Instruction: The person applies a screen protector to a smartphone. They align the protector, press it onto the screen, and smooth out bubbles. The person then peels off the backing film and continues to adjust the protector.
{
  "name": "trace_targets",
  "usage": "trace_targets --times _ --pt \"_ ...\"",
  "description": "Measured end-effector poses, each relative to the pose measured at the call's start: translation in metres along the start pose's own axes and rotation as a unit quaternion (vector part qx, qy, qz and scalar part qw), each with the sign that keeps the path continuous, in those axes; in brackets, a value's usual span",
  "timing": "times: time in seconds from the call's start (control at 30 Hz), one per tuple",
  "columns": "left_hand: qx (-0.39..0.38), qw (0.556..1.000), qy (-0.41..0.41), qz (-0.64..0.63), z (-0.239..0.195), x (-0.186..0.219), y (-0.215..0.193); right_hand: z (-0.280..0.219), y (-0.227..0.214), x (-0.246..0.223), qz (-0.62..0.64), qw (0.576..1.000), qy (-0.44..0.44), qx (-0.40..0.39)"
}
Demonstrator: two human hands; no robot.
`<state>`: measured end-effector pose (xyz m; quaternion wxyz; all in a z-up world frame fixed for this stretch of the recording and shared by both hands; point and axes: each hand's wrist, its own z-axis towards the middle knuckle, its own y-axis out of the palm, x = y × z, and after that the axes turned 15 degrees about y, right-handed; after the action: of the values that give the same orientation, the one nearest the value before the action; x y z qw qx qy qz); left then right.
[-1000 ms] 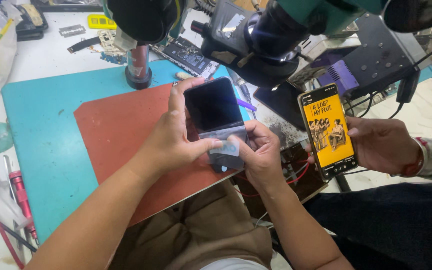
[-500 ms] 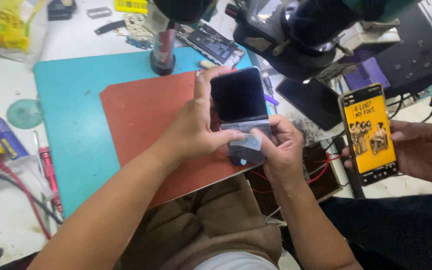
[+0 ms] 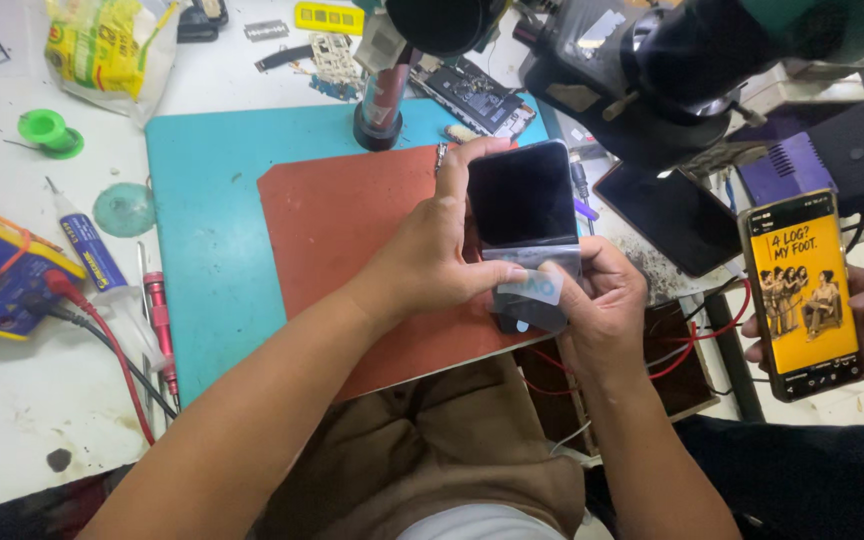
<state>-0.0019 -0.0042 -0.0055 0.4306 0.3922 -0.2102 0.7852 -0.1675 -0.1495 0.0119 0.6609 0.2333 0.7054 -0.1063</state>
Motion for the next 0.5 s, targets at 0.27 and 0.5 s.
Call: trace_targets --times 0.27,0.5 --pt "0.007 1.000 0.015 0.004 0.003 0.002 -0.001 0.002 0.004 -0.005 -0.005 1.000 0.005 0.002" --pt "0.005 0.999 0.033 0.005 0.003 0.001 -0.002 0.000 0.003 -0.004 -0.021 1.000 -0.005 0.008"
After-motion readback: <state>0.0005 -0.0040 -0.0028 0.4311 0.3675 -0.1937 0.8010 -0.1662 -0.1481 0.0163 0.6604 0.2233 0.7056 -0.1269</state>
